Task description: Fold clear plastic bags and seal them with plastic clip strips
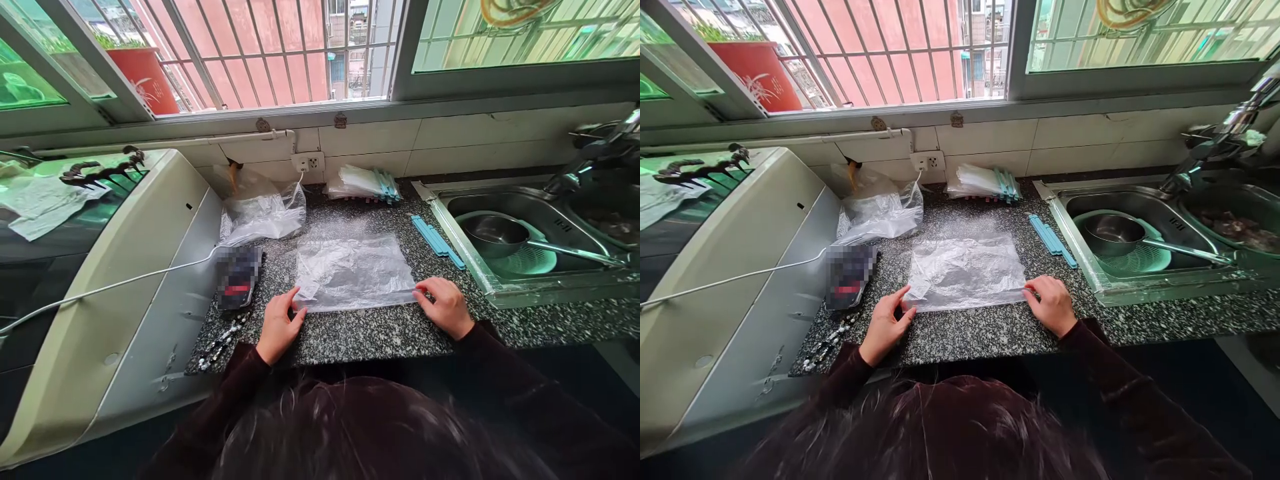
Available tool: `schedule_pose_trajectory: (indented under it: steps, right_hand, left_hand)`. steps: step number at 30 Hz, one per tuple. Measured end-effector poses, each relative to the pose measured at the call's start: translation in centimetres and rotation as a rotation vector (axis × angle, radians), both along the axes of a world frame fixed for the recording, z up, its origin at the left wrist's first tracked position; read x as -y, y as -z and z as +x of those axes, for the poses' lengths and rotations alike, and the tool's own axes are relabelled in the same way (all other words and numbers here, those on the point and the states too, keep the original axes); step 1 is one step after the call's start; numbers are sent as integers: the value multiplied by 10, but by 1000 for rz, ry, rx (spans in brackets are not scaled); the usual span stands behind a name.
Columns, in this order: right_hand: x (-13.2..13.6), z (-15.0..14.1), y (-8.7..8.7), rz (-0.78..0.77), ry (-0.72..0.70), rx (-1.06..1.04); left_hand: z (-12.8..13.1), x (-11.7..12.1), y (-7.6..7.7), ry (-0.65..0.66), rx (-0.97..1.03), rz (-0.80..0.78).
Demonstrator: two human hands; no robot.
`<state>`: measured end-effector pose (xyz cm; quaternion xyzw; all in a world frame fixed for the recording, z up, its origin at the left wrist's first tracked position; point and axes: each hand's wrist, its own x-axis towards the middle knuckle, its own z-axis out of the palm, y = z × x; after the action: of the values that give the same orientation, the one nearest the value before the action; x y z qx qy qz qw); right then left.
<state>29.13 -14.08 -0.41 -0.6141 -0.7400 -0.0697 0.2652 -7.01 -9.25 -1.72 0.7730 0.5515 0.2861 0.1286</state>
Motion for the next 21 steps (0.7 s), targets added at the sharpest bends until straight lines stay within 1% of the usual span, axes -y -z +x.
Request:
schedule_pose_trajectory:
  steps: [2,4,5,7,10,14,18,19,21]
  right_hand:
    - [-1,-8,-1,-24,-126,45]
    - [-2,-13,-2,-61,-204,87]
    - [-3,-14,-1,-75,-223,103]
    - [-2,-12,-1,-80,-244,124]
    - [2,-4,-2,-53,-270,149]
    - [6,6,-4,-2,-274,213]
    - [7,3,-6,21,-259,272]
    - [7,1,-7,27,-258,286]
    - [8,-3,-7,33,-264,317]
  left_hand:
    - [3,7,-1,2,-122,133]
    - [6,14,-1,83,-238,213]
    - [7,16,0,145,-290,216]
    - [9,19,4,242,-381,168]
    - [5,18,9,279,-471,90]
    - [-4,9,13,342,-518,42]
    - [-11,-7,10,413,-524,0]
    - [-11,-11,8,418,-520,-4]
    - [-9,-17,3,387,-499,9]
